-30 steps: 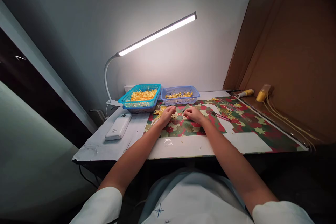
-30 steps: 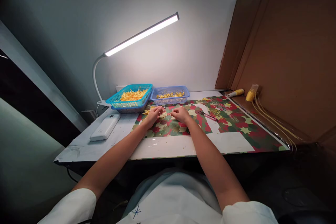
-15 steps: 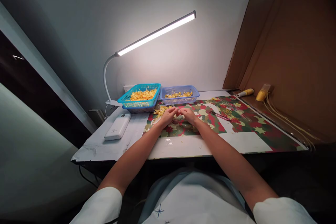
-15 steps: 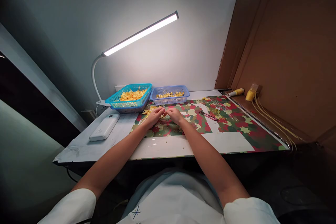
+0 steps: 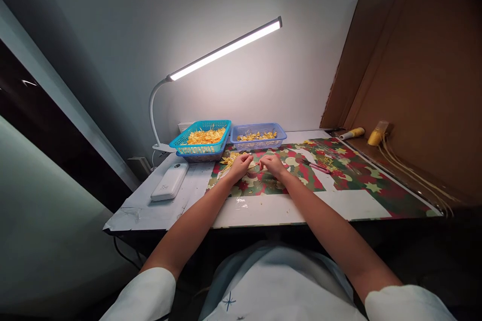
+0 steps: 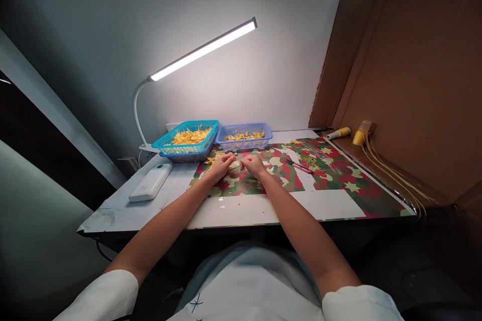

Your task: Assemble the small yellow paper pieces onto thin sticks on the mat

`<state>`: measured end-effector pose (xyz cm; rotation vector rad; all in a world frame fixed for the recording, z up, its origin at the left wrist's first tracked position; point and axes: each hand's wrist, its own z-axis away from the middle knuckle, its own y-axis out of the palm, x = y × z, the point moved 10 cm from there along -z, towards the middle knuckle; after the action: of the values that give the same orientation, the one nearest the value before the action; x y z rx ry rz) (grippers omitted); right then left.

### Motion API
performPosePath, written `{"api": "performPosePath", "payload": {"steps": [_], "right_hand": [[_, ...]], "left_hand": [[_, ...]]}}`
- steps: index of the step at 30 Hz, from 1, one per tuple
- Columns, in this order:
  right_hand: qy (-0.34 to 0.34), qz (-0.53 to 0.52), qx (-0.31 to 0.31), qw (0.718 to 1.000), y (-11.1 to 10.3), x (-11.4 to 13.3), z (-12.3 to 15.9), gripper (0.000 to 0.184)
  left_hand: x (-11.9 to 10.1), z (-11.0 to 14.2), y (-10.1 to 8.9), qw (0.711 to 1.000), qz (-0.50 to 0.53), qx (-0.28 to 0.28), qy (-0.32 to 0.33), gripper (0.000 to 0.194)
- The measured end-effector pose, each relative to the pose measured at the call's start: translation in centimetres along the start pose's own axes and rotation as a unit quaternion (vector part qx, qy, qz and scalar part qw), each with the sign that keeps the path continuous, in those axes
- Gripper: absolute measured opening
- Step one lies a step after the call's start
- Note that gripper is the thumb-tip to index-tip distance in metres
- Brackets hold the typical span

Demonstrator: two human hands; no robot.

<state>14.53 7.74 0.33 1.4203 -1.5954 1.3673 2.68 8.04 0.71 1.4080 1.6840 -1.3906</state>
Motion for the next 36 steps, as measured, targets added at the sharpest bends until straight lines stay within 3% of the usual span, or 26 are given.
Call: {"api": "performPosePath", "payload": {"steps": [16,28,31,34,36], "right_hand": [[0.043,0.017,-0.001,0.999,-0.3,-1.0,0.0,0.024],[0.054,0.008,0.003,0.998,-0.4,-1.1,0.2,0.025],[0.052,0.003,-0.003,0.999,-0.5,-1.1,0.1,0.025],[0.055,0.004,-0.005,0.998,-0.6,-1.1,0.1,0.025],[0.055,0.007,-0.005,0.998,-0.7,-1.1,0.1,0.025]], "left_hand": [[0.6,-0.3,-1.0,0.997,-0.056,-0.042,0.011,0.036],[0.6,-0.3,-1.8,0.983,-0.166,-0.075,-0.002,0.037],[-1.0,0.1,-2.2,0.973,-0.204,-0.101,0.045,0.03],[-4.0,1.2,-2.4,0.952,-0.24,-0.128,0.14,0.015],[-5.9,2.0,-0.9,0.928,-0.29,-0.08,0.218,0.015]]}}
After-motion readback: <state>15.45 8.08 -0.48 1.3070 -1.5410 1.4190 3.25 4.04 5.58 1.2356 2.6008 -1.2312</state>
